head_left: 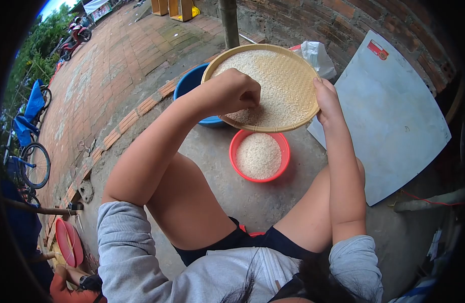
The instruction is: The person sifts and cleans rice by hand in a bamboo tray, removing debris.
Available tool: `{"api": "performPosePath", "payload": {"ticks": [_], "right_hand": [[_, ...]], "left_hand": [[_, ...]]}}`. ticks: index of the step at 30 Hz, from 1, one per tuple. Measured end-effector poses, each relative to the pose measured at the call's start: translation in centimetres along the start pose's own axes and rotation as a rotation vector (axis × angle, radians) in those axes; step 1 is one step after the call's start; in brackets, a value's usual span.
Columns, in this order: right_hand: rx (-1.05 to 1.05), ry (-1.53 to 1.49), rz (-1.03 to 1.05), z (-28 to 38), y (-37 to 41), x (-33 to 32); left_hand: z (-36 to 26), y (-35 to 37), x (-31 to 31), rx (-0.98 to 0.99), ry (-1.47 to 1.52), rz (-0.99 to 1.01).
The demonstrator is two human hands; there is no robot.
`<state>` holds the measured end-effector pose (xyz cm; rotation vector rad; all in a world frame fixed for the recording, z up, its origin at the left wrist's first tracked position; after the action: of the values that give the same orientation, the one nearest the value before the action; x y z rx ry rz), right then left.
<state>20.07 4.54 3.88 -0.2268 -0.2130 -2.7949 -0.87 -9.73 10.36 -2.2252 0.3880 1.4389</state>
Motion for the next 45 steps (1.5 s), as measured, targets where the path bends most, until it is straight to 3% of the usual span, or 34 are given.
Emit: {"api": "performPosePath", "payload": {"ticks": [3,5,10,19,22,27,33,35,42,45], "right_hand": [[0.023,0.001,0.023,-0.3,0.0,0.2],[0.042,-0.004,0.029,-0.3,0.2,0.3],[0.002,-0.005,-0.013,0.7,1.2,0.5],[0.007,-0.008,-0.009,1.1,1.8,0.5],[-0.027,-0.017,0.011,0.6,1.1,0.4],[-0.009,-0.043,0.014,0.1,0.8,0.5],[-0.035,-0.038,0.0,-0.3,0.9,0.8],[-0.036,-0.047,-0.009,-0.3,0.8,0.7],[-0.04,-0.042,-0.031,-0.7,0.3,0.4],[-0.011,-0.088,-0.008,-1.0,-0.4,0.1]], "left_hand": [[0.7,-0.1,-0.3,-0.032,-0.072,0.012],[1.1,0.0,-1.2,0.026,-0.127,-0.148],[3.2,0.8,-3.3,-0.249,-0.087,-0.383],[3.6,0.9,-2.7,-0.34,-0.097,-0.163],[3.6,0.7,-2.5,-0.255,-0.091,-0.077],[3.5,0.4,-2.3,-0.362,-0.008,-0.101],[2.2,0.3,-2.7,-0.293,-0.149,-0.046],[1.3,0.5,-2.8,-0.205,0.05,-0.088],[0.2,0.1,-1.4,-0.082,0.038,0.104],[0.4,0.0,-1.3,-0.094,0.052,0.094]]}}
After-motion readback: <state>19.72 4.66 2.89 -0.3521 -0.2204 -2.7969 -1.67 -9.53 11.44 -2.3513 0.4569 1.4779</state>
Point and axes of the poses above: each hand's wrist, its own y-axis away from the middle knuckle, its own x-axis out of the palm, z = x × y, the point moved 1 cm from there along -y, towards the middle knuckle, and after that the axes turned 4 degrees about x, right-handed, at the moved point
